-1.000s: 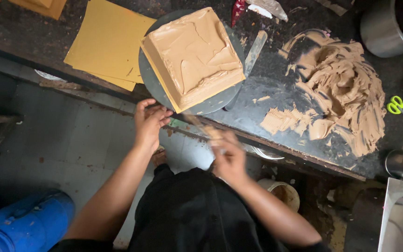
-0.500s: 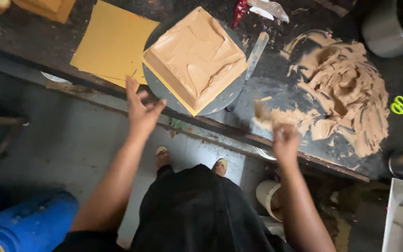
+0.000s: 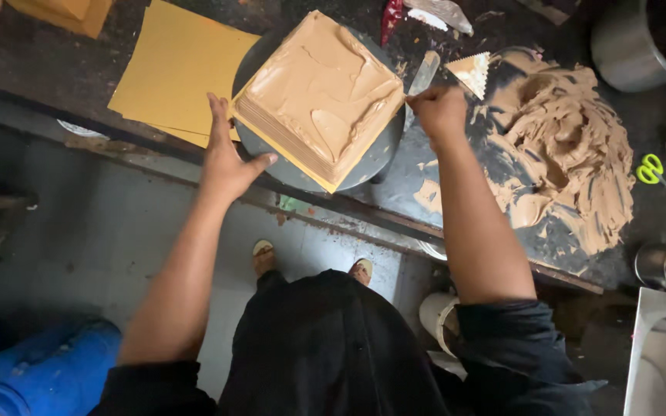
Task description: The person frosts the top of a square cake with tan-colored frosting using a palette knife, periodically smoothing excess frosting onto the workbench and cleaning the tool.
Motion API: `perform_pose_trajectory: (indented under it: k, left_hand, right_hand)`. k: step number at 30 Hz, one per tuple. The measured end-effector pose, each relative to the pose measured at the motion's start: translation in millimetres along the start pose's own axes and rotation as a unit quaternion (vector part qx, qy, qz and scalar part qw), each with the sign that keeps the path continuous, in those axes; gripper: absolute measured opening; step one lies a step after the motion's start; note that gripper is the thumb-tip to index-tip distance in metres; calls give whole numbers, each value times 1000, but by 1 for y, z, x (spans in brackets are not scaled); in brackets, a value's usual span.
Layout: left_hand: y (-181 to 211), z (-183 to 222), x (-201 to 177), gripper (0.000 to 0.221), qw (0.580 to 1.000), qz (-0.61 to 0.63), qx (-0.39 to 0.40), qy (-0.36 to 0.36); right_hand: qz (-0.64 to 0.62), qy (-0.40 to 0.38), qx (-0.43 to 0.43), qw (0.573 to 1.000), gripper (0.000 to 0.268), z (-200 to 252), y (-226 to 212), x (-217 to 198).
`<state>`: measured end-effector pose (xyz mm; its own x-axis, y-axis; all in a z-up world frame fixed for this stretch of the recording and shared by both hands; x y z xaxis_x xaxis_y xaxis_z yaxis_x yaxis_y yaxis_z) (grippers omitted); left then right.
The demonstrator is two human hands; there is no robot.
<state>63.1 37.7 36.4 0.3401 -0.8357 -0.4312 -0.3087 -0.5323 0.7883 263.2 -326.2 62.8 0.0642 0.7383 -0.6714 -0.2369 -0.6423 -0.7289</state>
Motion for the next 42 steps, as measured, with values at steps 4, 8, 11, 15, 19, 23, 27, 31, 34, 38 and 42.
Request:
perform_pose_trajectory:
  k: [4, 8, 11, 15, 19, 23, 27, 31, 34, 38, 42]
  left_hand:
    - [3, 7, 5, 137, 999, 23, -23, 15]
    - [15, 9, 4, 137, 1000, -7, -12, 23]
    - [22, 8, 8, 137, 999, -50, 9, 19]
    - [28, 10, 9, 137, 999, -49, -12, 18]
    - [30, 11, 12, 136, 998, -34, -45, 27]
    - [35, 15, 14, 135, 998, -34, -38, 35]
    - [40, 18, 14, 133, 998, -26, -35, 50]
    - [54, 29, 16, 131, 995, -84, -5, 58]
    - [40, 50, 20, 123, 984, 24, -150, 88]
    - [0, 53, 18, 115, 984, 50, -135, 104]
    - [-22, 32, -6, 112, 996, 61, -16, 59]
  right_hand:
    - [8, 13, -31, 999, 16, -7, 7, 9]
    - [101, 52, -117, 987, 17, -16, -4, 12]
    - [144, 55, -154, 976, 20, -11, -4, 13]
    - [172, 59, -194, 964, 15, 6, -11, 15]
    - [161, 38, -208, 964, 7, 36, -19, 16]
    - [204, -3, -209, 956, 7, 96, -22, 24]
    - [253, -145, -196, 936, 18, 193, -9, 34]
    - [110, -120, -287, 944, 43, 213, 10, -8]
    - [-29, -29, -174, 984, 35, 150, 56, -69]
    - [-20, 23, -49, 998, 41, 77, 127, -118]
    - [373, 177, -282, 866, 53, 60, 144, -83]
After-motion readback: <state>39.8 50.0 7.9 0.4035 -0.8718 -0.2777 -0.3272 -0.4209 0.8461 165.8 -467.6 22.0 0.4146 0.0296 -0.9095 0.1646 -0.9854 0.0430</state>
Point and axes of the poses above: each hand's wrist, its own z-axis away from the middle knuckle, its own x-axis out of the palm, y = z × x, the point moved 4 cm from there along -z, towards the middle knuckle, and after that the axes turned 13 degrees about x, right-handed, at the moved point
